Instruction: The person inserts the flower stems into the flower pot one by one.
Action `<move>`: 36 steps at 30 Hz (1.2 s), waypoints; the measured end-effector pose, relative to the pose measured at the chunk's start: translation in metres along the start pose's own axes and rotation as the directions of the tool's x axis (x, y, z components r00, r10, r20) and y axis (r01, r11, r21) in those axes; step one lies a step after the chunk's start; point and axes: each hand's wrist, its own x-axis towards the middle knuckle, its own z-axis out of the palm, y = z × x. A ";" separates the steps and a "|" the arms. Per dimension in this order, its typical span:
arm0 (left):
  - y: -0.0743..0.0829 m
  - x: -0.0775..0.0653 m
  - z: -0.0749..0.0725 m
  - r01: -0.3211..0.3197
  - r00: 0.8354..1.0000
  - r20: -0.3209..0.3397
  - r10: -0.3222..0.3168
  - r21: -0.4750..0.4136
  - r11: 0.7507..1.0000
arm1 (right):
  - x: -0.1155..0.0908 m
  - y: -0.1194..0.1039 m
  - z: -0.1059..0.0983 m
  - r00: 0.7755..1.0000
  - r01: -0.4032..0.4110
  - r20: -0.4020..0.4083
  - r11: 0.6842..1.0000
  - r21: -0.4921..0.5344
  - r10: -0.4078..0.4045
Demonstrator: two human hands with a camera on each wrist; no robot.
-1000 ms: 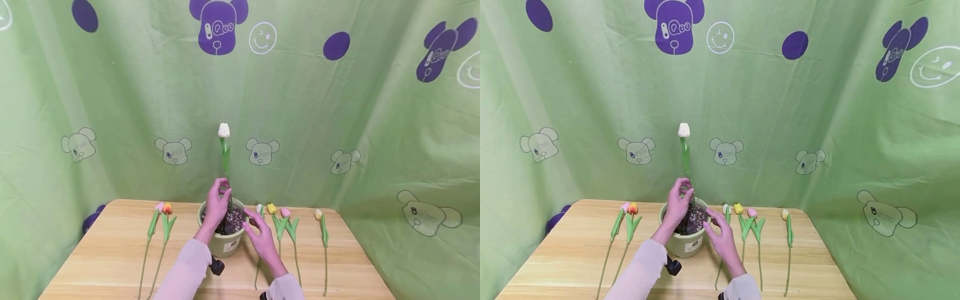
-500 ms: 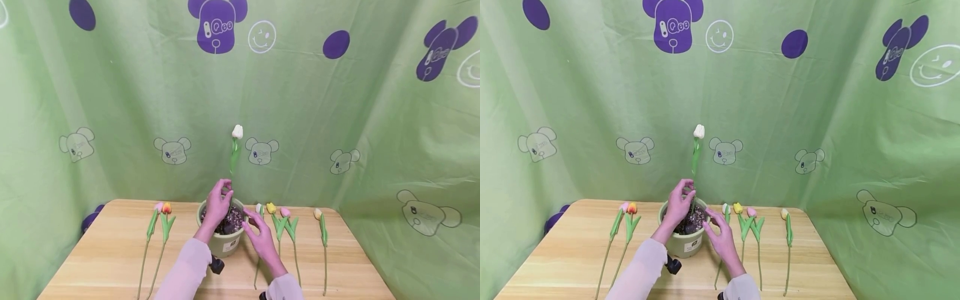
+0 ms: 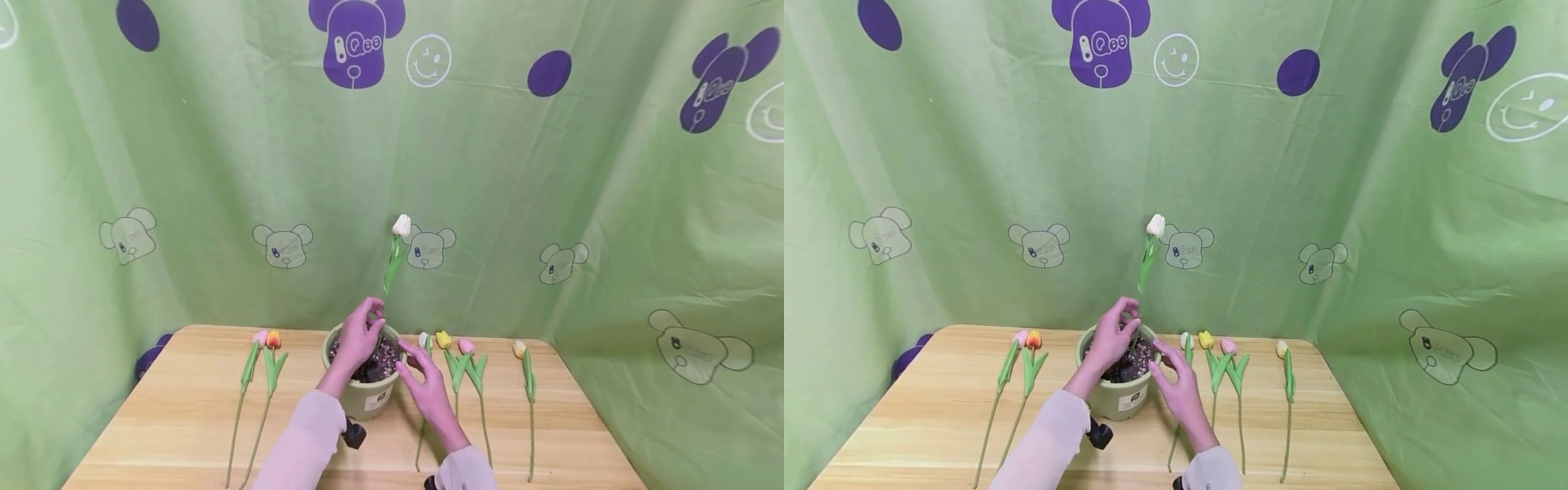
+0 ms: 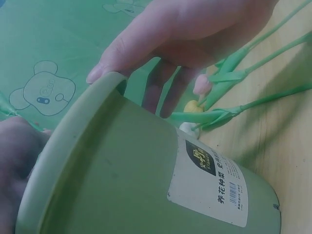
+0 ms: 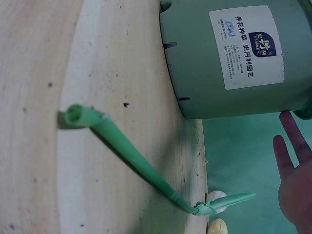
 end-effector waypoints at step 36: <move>-0.001 -0.003 0.005 0.028 0.996 0.074 -0.042 0.183 0.983 | 0.002 0.035 0.005 1.000 0.022 -0.015 1.000 -0.009 -0.023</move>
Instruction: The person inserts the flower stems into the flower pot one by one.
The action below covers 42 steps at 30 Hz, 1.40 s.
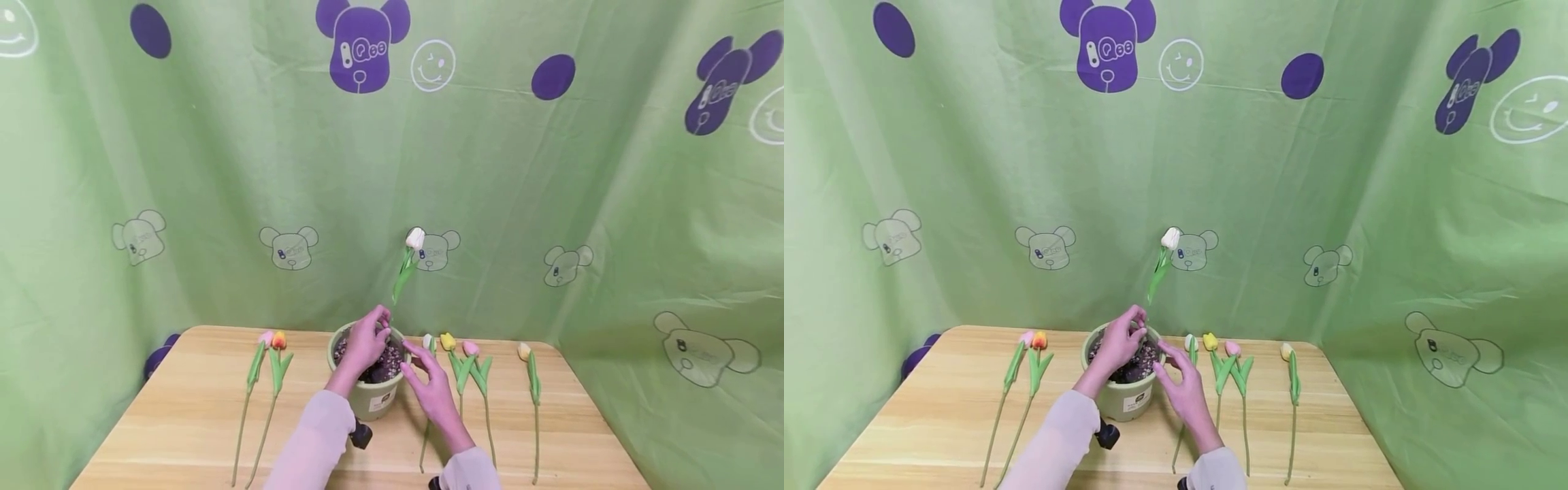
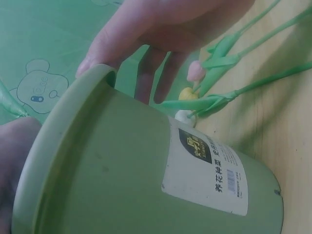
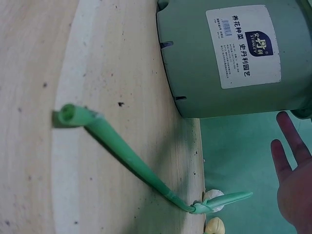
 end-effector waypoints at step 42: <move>0.001 -0.001 0.000 -0.013 0.999 -0.046 0.016 0.074 0.997 | -0.001 -0.024 -0.003 0.997 -0.080 0.012 0.997 0.022 0.080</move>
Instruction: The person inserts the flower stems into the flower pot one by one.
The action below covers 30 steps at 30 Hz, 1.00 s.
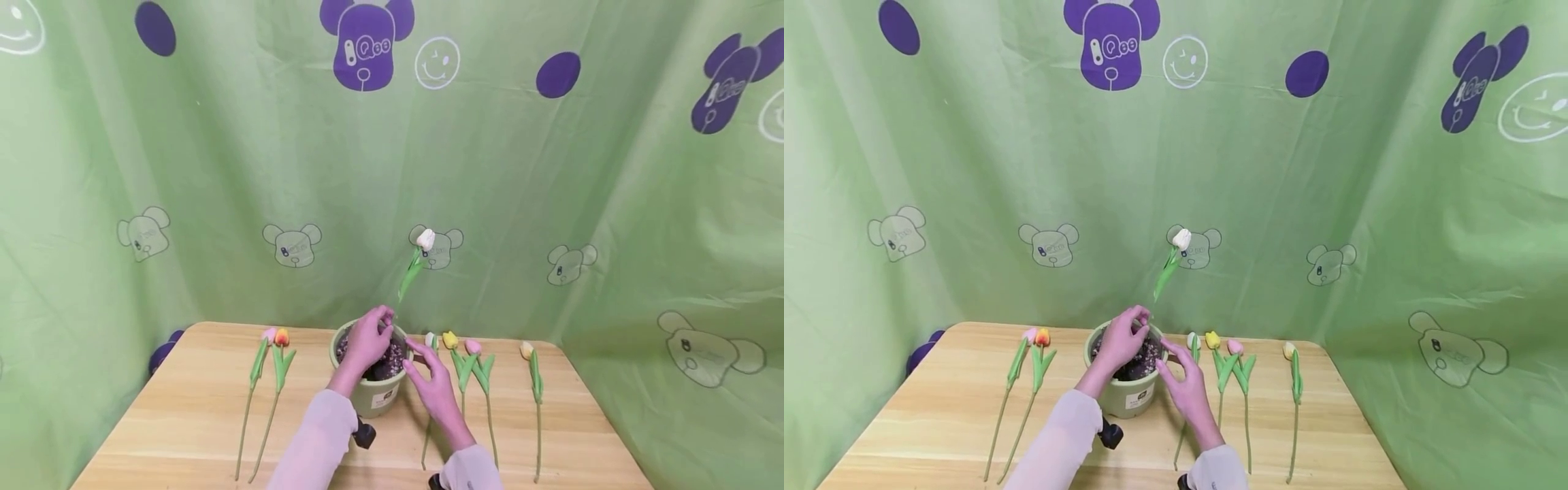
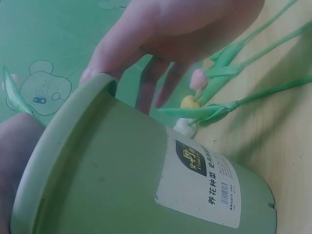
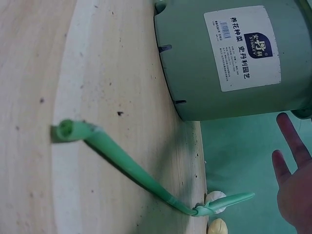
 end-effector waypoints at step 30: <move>-0.014 0.008 -0.008 -0.157 0.980 0.132 0.148 0.057 0.986 | 0.004 0.021 0.001 1.000 -0.005 0.002 1.000 -0.004 0.005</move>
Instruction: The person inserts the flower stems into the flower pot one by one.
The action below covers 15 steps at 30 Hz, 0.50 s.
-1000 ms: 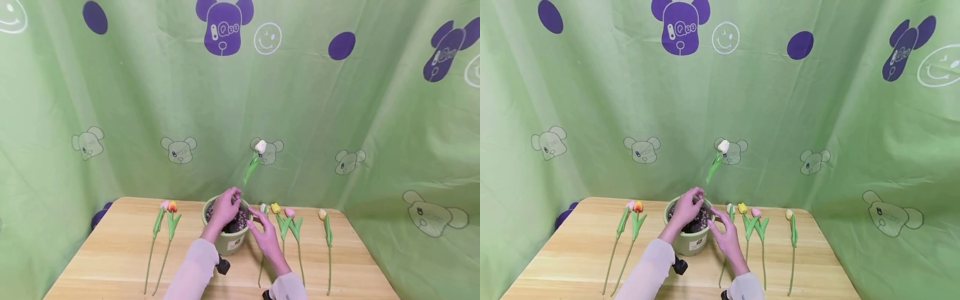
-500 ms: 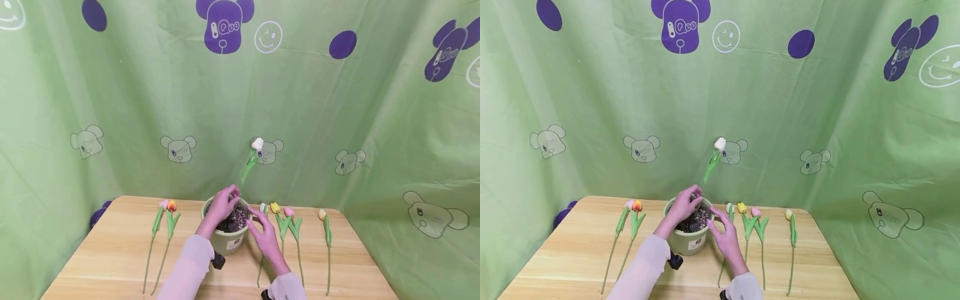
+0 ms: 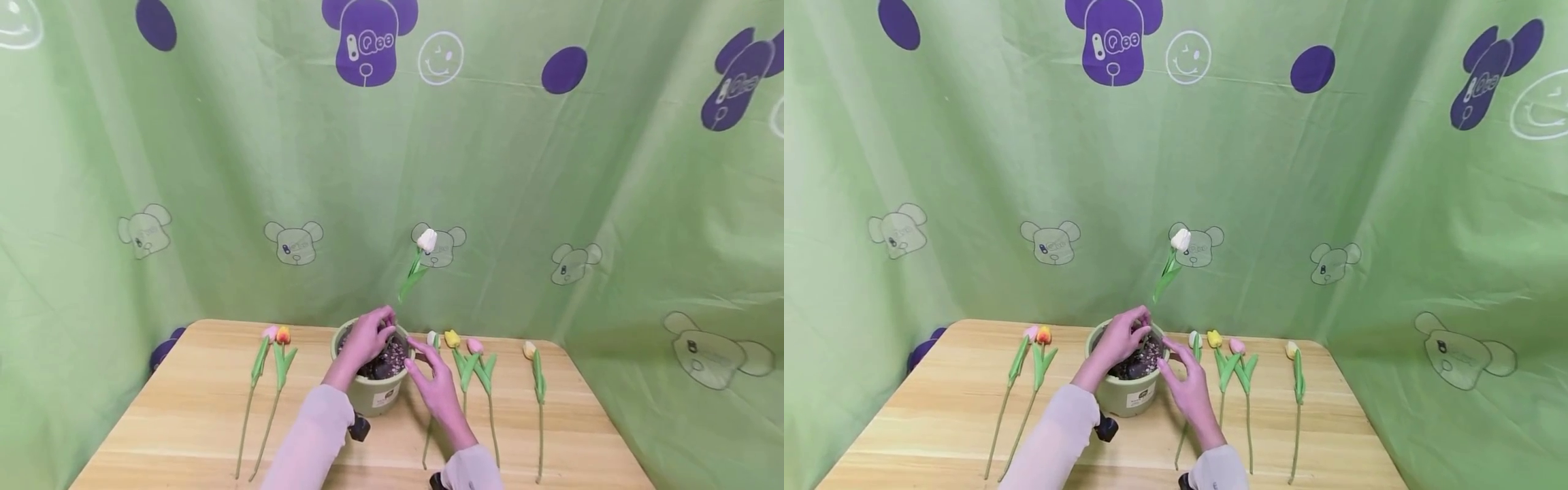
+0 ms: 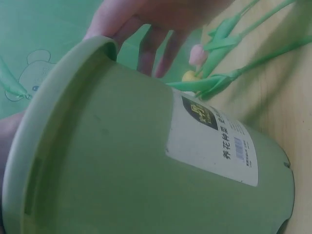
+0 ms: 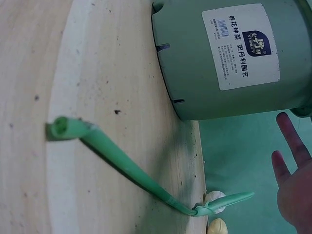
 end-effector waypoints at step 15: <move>-0.001 0.000 0.002 -0.010 1.000 0.014 0.009 0.067 0.998 | 0.004 -0.001 -0.003 0.999 -0.039 0.012 0.999 -0.019 0.039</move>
